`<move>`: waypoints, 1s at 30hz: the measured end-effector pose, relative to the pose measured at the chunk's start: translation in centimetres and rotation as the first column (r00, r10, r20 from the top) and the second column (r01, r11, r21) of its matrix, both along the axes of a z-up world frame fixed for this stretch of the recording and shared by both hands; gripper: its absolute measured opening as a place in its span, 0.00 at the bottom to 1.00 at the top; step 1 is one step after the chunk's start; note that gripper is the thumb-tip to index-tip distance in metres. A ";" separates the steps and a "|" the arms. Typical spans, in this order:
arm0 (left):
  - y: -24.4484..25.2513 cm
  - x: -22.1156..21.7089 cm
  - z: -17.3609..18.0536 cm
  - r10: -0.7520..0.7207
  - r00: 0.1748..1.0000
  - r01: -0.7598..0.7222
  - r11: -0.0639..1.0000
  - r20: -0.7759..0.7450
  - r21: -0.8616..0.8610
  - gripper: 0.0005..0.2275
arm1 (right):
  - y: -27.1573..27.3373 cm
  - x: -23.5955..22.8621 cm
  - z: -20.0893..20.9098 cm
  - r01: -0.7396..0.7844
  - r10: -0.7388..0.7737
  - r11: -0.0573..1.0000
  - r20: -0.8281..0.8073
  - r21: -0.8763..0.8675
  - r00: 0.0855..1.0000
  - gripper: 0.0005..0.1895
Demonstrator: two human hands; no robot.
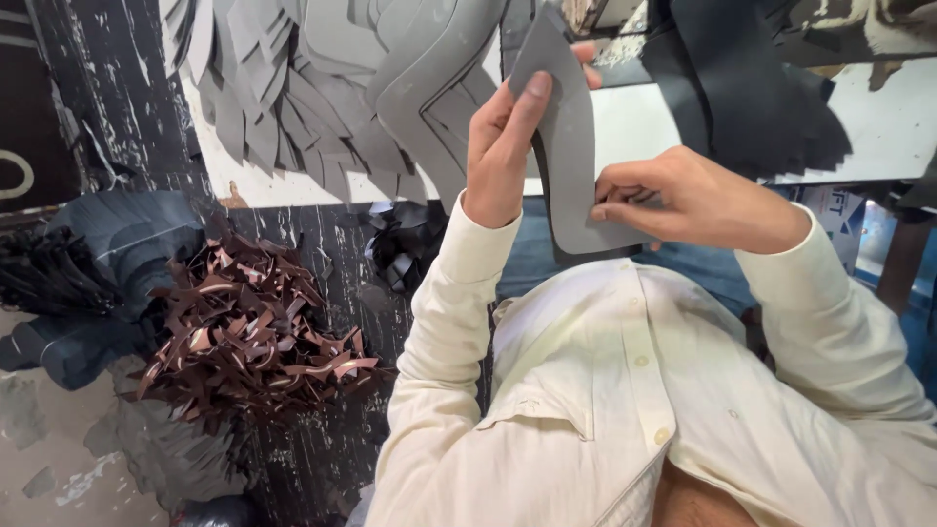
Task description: Organize and align cut leather shoe components at a workbench in preparation for stitching.
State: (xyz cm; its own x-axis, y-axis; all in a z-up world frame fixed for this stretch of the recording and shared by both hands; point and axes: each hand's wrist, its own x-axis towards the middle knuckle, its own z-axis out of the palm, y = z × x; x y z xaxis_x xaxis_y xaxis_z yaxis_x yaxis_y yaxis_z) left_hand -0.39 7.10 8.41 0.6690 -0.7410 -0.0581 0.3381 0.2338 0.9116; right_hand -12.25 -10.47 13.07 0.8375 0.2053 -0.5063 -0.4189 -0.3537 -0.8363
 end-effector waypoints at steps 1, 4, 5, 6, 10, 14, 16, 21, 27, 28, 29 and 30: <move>-0.7 0.2 -0.2 -0.003 1.000 0.003 1.000 0.001 -0.003 0.17 | -0.4 -0.4 -0.9 0.003 -0.003 1.000 0.001 -0.003 1.000 0.10; -2.3 0.5 -0.7 -0.002 0.996 0.005 0.999 0.085 -0.033 0.14 | -1.1 -1.4 -3.4 0.044 -0.068 0.993 0.232 0.105 0.970 0.09; -2.7 0.5 -0.9 -0.013 0.996 0.017 0.999 0.087 -0.047 0.14 | -1.0 -1.6 -4.1 0.083 -0.116 0.987 0.249 0.137 0.962 0.09; -3.0 0.6 -1.1 -0.024 0.996 0.029 0.998 0.090 -0.062 0.14 | -1.0 -1.7 -4.9 0.121 -0.164 0.978 0.264 0.170 0.951 0.09; -4.1 1.2 -1.7 -0.021 0.993 0.030 0.996 0.117 -0.079 0.15 | 0.3 -0.7 -5.4 0.241 -0.260 0.950 0.072 0.199 0.963 0.10; -5.2 2.0 -0.3 0.014 0.979 0.002 0.997 0.204 -0.078 0.18 | 1.6 0.2 -6.7 0.241 -0.259 0.961 0.133 0.139 0.957 0.09; -5.3 2.4 -0.9 0.018 0.975 -0.003 0.997 0.220 -0.071 0.19 | 2.0 0.1 -7.5 0.258 -0.287 0.948 0.149 0.184 0.946 0.09; -4.5 3.7 -3.9 0.023 0.992 -0.007 0.993 0.127 -0.119 0.10 | 1.4 -1.1 -8.0 0.313 -0.306 0.851 -0.087 0.423 0.948 0.08; -3.8 3.7 -3.5 0.069 0.995 -0.057 0.985 0.069 -0.160 0.05 | 0.2 -1.2 -6.2 0.243 -0.243 0.907 -0.043 0.345 0.969 0.09; -3.7 3.5 -3.5 0.073 0.995 -0.061 0.985 0.067 -0.163 0.05 | 0.2 -1.3 -6.0 0.240 -0.240 0.908 -0.044 0.342 0.970 0.09; -3.6 3.4 -3.4 0.080 0.994 -0.068 0.986 0.072 -0.155 0.05 | 0.1 -1.3 -5.8 0.255 -0.238 0.907 -0.092 0.336 0.967 0.09; -3.6 3.2 -3.4 0.088 0.993 -0.076 0.986 0.076 -0.148 0.04 | 0.1 -1.2 -5.5 0.269 -0.235 0.905 -0.139 0.329 0.962 0.09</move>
State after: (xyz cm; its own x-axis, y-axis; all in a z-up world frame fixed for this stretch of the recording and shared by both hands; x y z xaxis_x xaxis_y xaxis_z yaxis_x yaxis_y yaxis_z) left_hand 2.85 3.54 5.02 0.7257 -0.6802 0.1033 0.2376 0.3887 0.8902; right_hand -13.49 -10.42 7.52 0.8365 0.1680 -0.5216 -0.5383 0.0742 -0.8395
